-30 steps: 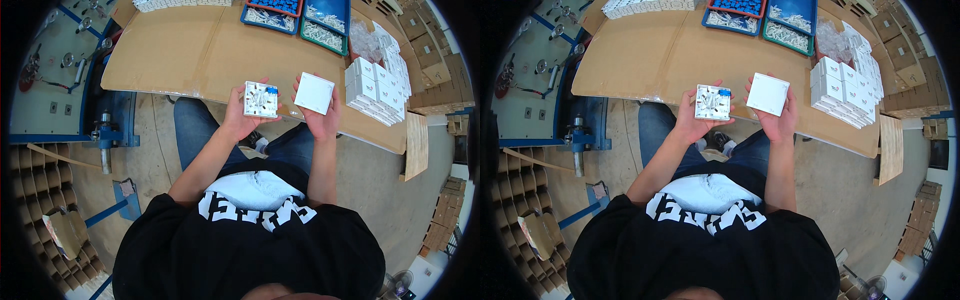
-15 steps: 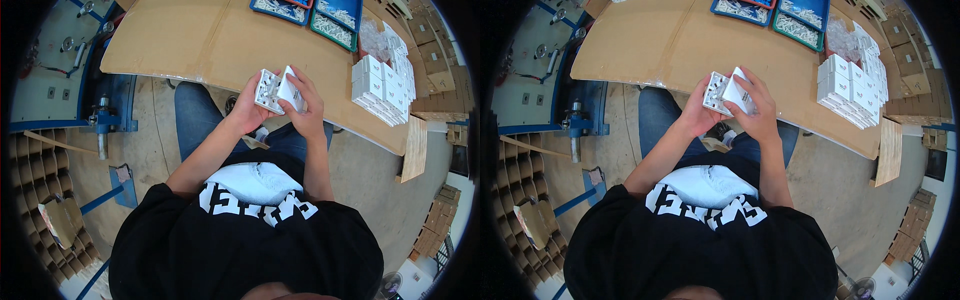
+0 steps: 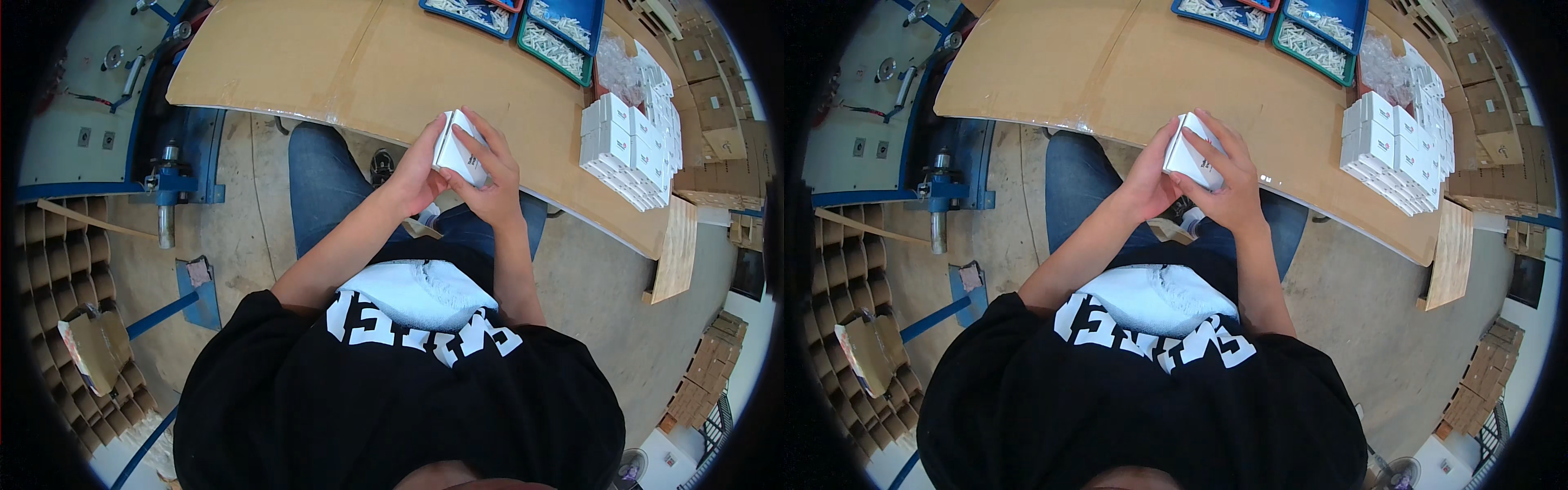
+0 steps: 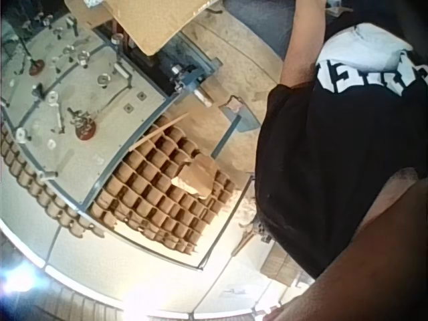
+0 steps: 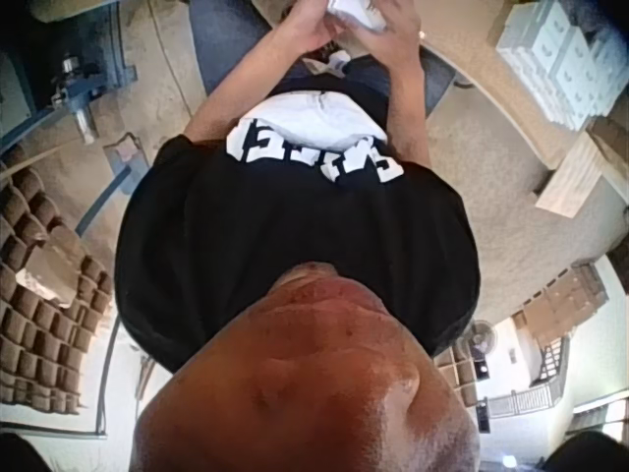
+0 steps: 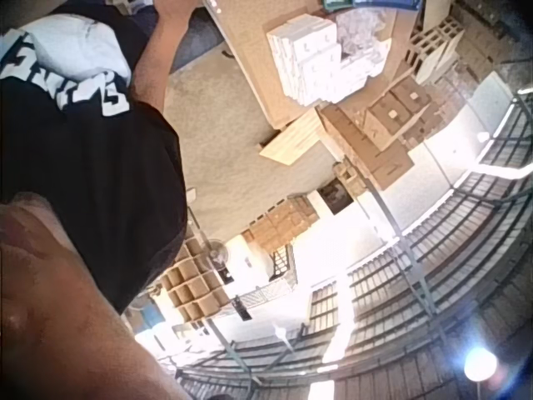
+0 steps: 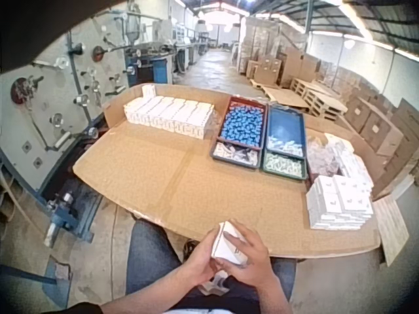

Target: Assembling small electrical or mechanical components into white plastic housings.

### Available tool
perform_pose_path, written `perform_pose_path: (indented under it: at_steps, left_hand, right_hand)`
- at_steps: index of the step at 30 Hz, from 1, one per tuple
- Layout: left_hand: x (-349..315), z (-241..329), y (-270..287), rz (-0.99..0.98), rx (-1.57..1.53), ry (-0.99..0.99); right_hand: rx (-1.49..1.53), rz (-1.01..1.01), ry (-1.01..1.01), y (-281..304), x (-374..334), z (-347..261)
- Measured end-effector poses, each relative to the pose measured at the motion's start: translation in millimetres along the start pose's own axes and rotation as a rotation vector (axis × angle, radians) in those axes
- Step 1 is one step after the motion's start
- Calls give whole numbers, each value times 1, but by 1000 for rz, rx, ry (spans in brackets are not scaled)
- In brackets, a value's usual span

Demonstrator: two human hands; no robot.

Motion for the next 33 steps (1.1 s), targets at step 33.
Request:
perform_pose_path:
  at_steps: [33]
  left_hand:
    - [-2, 0, 1, 29, 48, 2]
  right_hand:
    - [4, -21, 5, -5, -4, 4]
Point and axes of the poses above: each hand's wrist, its own x-axis towards the middle knuckle, its own y-axis out of the back of the hand, z = x × y, the point moved 4 cm from there along x, towards the middle knuckle, and after that the axes turned 2 degrees about -x, right-handed, at the moved point
